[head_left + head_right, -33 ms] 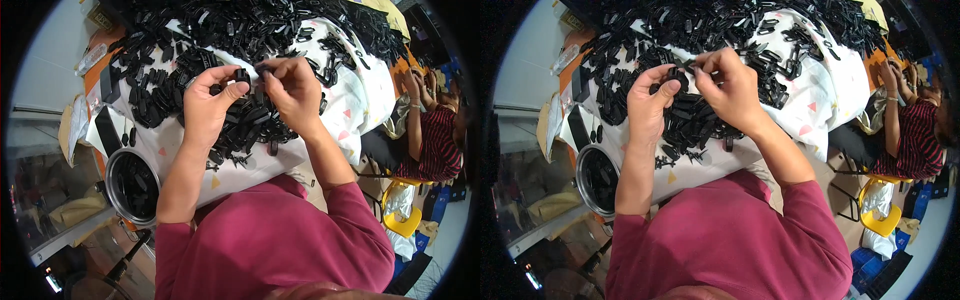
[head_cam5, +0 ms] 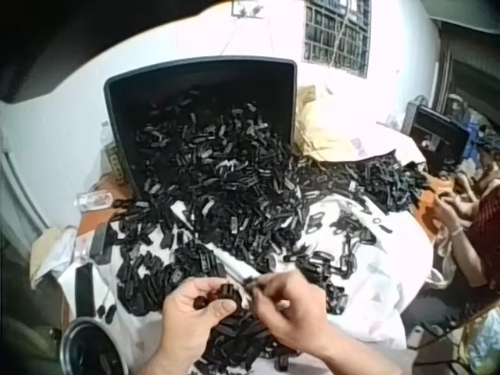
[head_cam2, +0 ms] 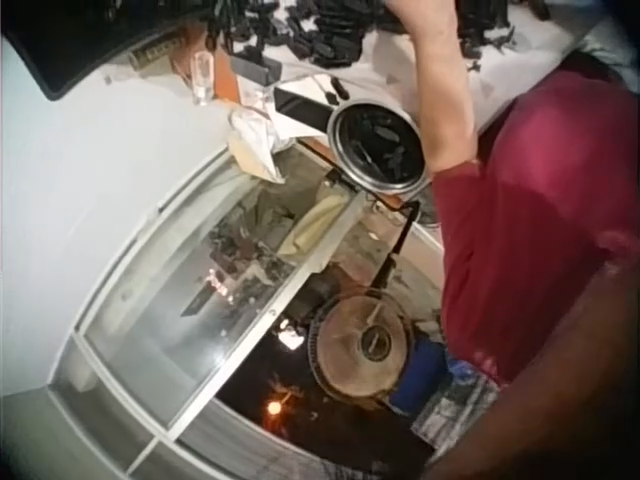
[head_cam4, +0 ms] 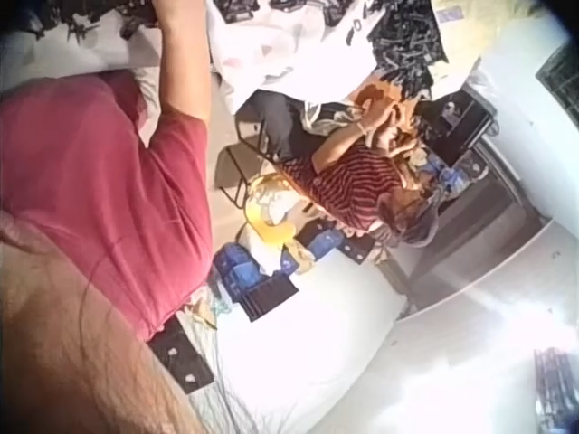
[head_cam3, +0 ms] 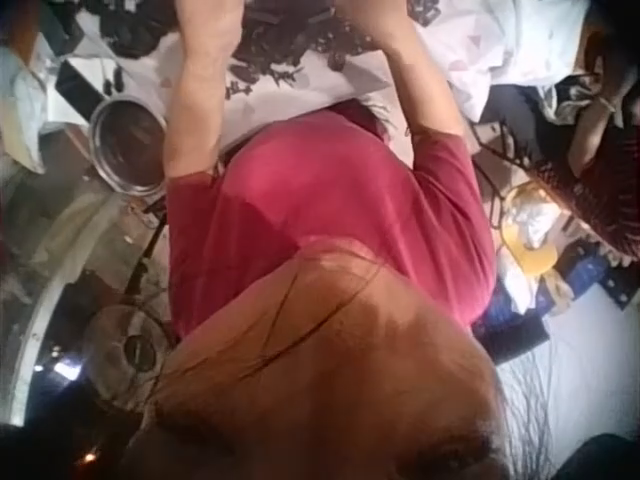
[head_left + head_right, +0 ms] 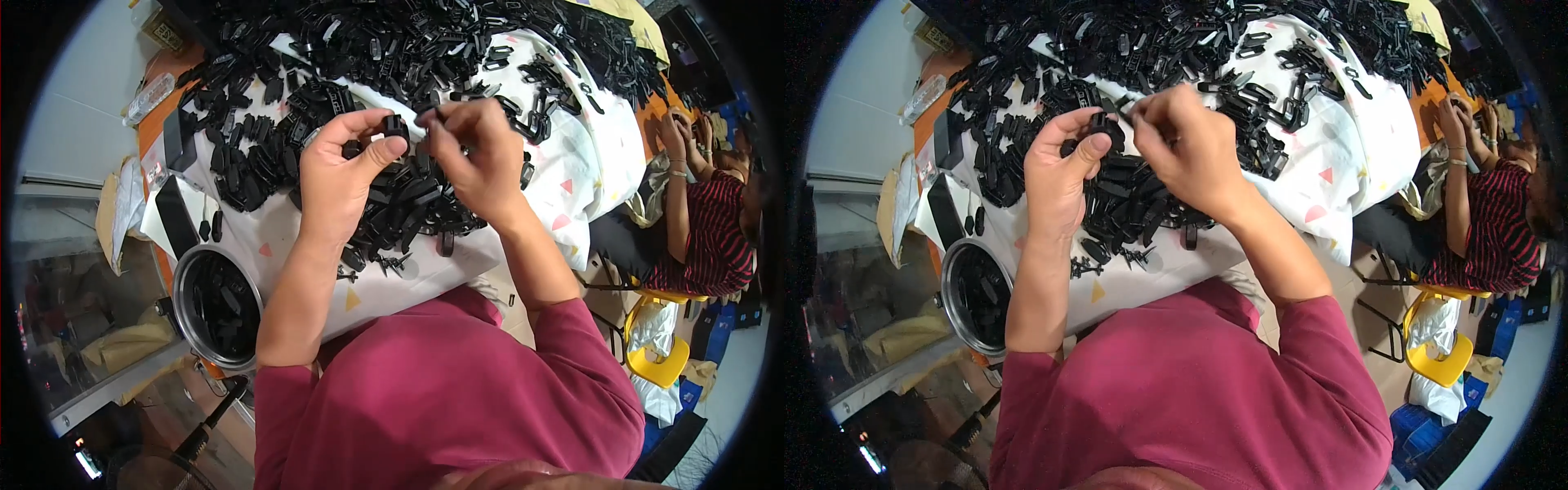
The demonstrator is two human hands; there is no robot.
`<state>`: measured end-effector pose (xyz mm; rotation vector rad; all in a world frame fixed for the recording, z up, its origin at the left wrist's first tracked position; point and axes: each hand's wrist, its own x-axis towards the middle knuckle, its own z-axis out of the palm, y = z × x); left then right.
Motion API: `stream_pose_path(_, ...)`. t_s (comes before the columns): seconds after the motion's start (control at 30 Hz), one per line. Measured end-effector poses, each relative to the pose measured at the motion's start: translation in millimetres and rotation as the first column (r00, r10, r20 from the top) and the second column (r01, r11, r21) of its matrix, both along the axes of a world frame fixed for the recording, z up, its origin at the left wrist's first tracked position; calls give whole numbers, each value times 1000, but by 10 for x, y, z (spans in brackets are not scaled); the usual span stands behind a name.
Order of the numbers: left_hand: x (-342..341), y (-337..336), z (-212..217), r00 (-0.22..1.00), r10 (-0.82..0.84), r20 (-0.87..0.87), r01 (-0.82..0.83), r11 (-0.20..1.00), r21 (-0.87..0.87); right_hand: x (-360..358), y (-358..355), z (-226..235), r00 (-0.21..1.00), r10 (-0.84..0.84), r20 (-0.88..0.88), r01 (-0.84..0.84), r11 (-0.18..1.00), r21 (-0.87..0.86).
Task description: The recorder is assembling small black plastic components by snapping pieces together at a workbench.
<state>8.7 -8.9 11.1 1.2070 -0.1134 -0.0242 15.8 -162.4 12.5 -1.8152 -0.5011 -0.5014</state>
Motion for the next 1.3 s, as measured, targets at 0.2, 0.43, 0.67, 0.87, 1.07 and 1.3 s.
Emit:
stream_pose_path(0.2,11,-45,-1,998,51,-40,-48,997,63,57,-69,-12,859,-34,511,212,932,-294)
stream_pose_path(0.43,16,-39,-46,995,95,-29,-92,993,79,-35,10,-179,996,79,32,-78,997,-17)
stream_pose_path(0.67,51,10,8,984,174,-32,-156,939,306,82,-137,-61,962,96,255,-38,975,-221)
stream_pose_path(0.87,20,-81,36,995,46,92,-65,975,213,-102,-244,49,999,-22,39,26,994,-110)
stream_pose_path(1.07,-38,12,-13,990,30,141,-69,957,280,-89,-153,60,966,69,249,2,961,-277)
stream_pose_path(1.3,-47,89,-11,980,10,198,-82,930,359,-117,-146,-55,957,54,284,27,962,-273)
